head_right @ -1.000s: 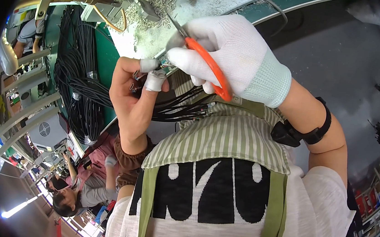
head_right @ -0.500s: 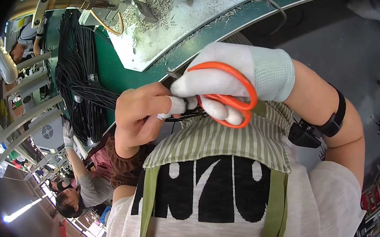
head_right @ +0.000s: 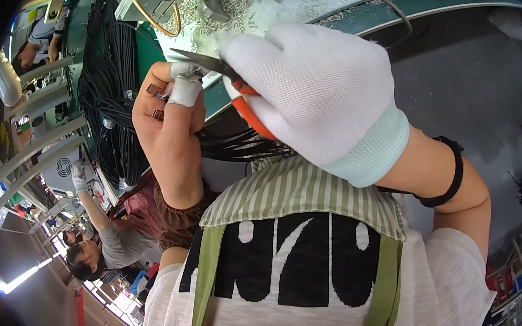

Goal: Manually assembling and trimming wiring harnesses using hand tools and a crimping machine.

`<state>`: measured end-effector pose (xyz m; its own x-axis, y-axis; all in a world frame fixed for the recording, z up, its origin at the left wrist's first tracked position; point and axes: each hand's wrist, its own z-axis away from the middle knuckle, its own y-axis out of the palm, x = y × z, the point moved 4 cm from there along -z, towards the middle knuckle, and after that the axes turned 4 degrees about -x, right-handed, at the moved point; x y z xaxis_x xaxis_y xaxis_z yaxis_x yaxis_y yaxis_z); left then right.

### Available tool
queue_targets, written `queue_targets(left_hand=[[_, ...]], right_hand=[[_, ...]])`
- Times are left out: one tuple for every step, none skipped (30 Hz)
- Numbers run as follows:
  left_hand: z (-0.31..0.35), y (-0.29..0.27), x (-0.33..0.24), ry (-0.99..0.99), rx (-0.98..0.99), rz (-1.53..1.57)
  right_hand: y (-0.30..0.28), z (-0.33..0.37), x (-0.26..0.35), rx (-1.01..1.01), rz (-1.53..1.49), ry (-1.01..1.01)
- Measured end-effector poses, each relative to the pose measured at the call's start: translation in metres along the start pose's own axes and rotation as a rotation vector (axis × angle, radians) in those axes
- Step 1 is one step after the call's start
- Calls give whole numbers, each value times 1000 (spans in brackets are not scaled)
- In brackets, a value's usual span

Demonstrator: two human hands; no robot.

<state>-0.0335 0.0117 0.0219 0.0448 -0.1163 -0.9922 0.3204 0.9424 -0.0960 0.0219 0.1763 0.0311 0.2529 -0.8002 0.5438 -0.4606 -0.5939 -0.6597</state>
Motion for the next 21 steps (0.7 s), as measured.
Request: queue_targets(left_hand=[[1,1,0,10,-20,-3],[2,2,0,8,-20,-3],[2,3,0,17,-19,-21],[3,4,-1,26,-18,-38],[3,5,-1,34,-18,-56],[3,8,0,34,-15,-57],[3,10,1,54,-49,-42],[2,12,2,76,-83,-28],[2,13,3,97,-118,-14],[3,14,5,98,-116,-16],[4,16,2,222,-96,-138],[6,19,0,346,-74,-261],[10,20,-1,468,-53,-383],[15,17,6,467,-52,-384],[20,17,17,455,57,-460],[26,18,27,442,166,-536],[30,20,34,427,273,-611],[29,21,32,427,278,-609],[23,15,25,327,153,-445],[16,8,18,227,29,-284],[11,2,16,125,-96,-122]], right_hand=[[2,1,-1,2,-2,0],[8,4,-2,15,-2,-15],[12,6,-3,26,2,-29],[13,8,-3,36,5,-43],[12,9,-4,35,7,-40],[12,11,-6,108,-46,-13],[12,13,-7,181,-100,15],[14,15,-8,253,-154,41],[13,15,-8,252,-154,42],[12,15,-7,215,-241,64],[10,15,-7,177,-328,85],[8,16,-8,139,-414,106],[4,14,-7,139,-415,107],[-8,8,-11,61,-396,171],[-20,1,-17,-18,-377,230],[-27,-1,-22,-98,-358,289],[-26,-1,-23,-98,-362,283],[-24,2,-23,-42,-376,262],[-20,5,-23,17,-390,240],[-17,6,-21,73,-407,216],[-12,9,-18,72,-407,218]])
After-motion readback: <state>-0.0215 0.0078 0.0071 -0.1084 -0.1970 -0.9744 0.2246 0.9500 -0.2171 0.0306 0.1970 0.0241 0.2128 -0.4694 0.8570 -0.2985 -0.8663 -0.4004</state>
